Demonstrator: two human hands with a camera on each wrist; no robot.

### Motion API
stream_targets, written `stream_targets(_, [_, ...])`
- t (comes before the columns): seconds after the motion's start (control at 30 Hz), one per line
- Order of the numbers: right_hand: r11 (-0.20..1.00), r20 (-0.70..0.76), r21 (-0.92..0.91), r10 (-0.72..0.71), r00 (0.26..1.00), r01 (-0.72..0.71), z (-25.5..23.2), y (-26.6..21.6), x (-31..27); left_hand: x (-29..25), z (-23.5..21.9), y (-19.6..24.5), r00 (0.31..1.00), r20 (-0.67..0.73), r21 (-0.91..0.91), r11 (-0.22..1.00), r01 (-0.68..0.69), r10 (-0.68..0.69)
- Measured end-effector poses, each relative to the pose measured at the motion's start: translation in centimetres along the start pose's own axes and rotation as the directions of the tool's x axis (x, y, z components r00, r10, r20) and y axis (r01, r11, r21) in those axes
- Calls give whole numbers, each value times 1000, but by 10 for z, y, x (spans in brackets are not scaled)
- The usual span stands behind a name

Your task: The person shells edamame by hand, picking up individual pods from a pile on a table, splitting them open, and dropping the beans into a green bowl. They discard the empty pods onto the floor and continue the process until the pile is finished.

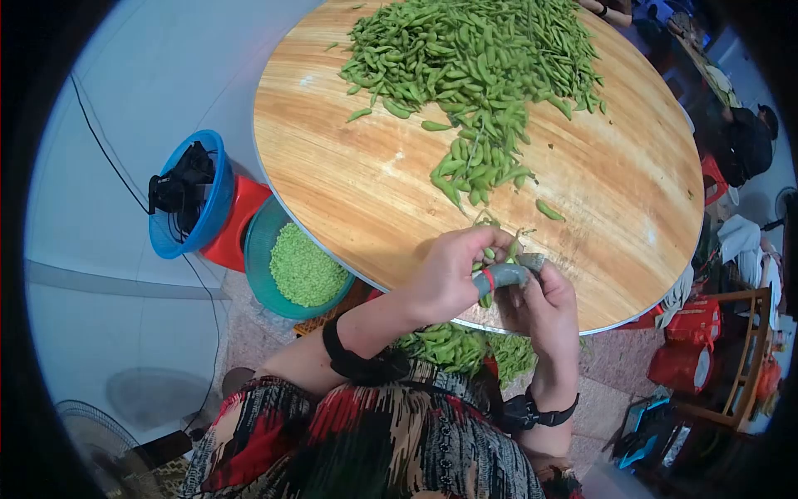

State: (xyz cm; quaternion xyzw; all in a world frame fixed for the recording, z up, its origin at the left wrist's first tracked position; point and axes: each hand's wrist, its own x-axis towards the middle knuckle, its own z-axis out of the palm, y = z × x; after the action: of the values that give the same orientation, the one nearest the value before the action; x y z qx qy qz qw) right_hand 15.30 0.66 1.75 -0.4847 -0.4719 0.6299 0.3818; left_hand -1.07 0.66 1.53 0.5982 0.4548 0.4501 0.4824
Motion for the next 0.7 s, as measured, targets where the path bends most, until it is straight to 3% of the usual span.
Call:
stream_targets(0.03, [1000,3,-3,-3,1000,3,0,-1,1,1,-2,2,999,43,26,1000,-11,10])
stream_targets(0.07, [992,31,124,13,999,-17,1,0,2,2,-2,-1,999,39,26,1000,-14,13])
stream_targets(0.1, [968,62,247,27,998,-42,2,1,2,3,-3,-5,991,86,-176,977,116,-102])
stream_targets(0.13, [969,66,244,25,998,-40,5,2,1,3,-3,-7,967,154,-364,898,246,-202])
stream_targets(0.17, [990,-49,-49,-136,989,134,10,3,1,4,-1,-7,969,150,-365,900,240,-198])
stream_targets(0.2, [898,-111,-351,-320,941,264,16,3,1,3,3,-5,964,127,-448,853,267,-235])
stream_targets(0.23, [668,-72,-620,-571,818,411,24,0,0,2,8,-3,956,108,-528,799,289,-274])
stream_targets(0.27, [645,-54,-676,-526,849,357,26,-1,-1,0,13,-14,976,-31,-246,949,200,-214])
stream_targets(0.3, [614,-39,-729,-479,877,303,26,-1,-2,1,14,-14,977,-33,-246,949,198,-212])
stream_targets(0.33, [612,-35,-729,-480,876,306,24,-2,-1,2,14,-14,991,-117,-1,998,67,-67])
stream_targets(0.37, [748,-39,-598,-384,923,286,18,-3,2,2,14,-13,982,-164,254,966,-51,95])
stream_targets(0.4, [860,-23,-450,-282,959,242,14,-5,5,2,12,-9,974,-162,331,939,-96,157])
stream_targets(0.5, [900,-107,-368,-290,951,233,7,-4,15,-1,9,8,982,-84,377,918,-124,167])
stream_targets(0.7, [874,7,-380,-326,945,304,0,-2,19,-4,4,-1,985,76,422,891,-170,152])
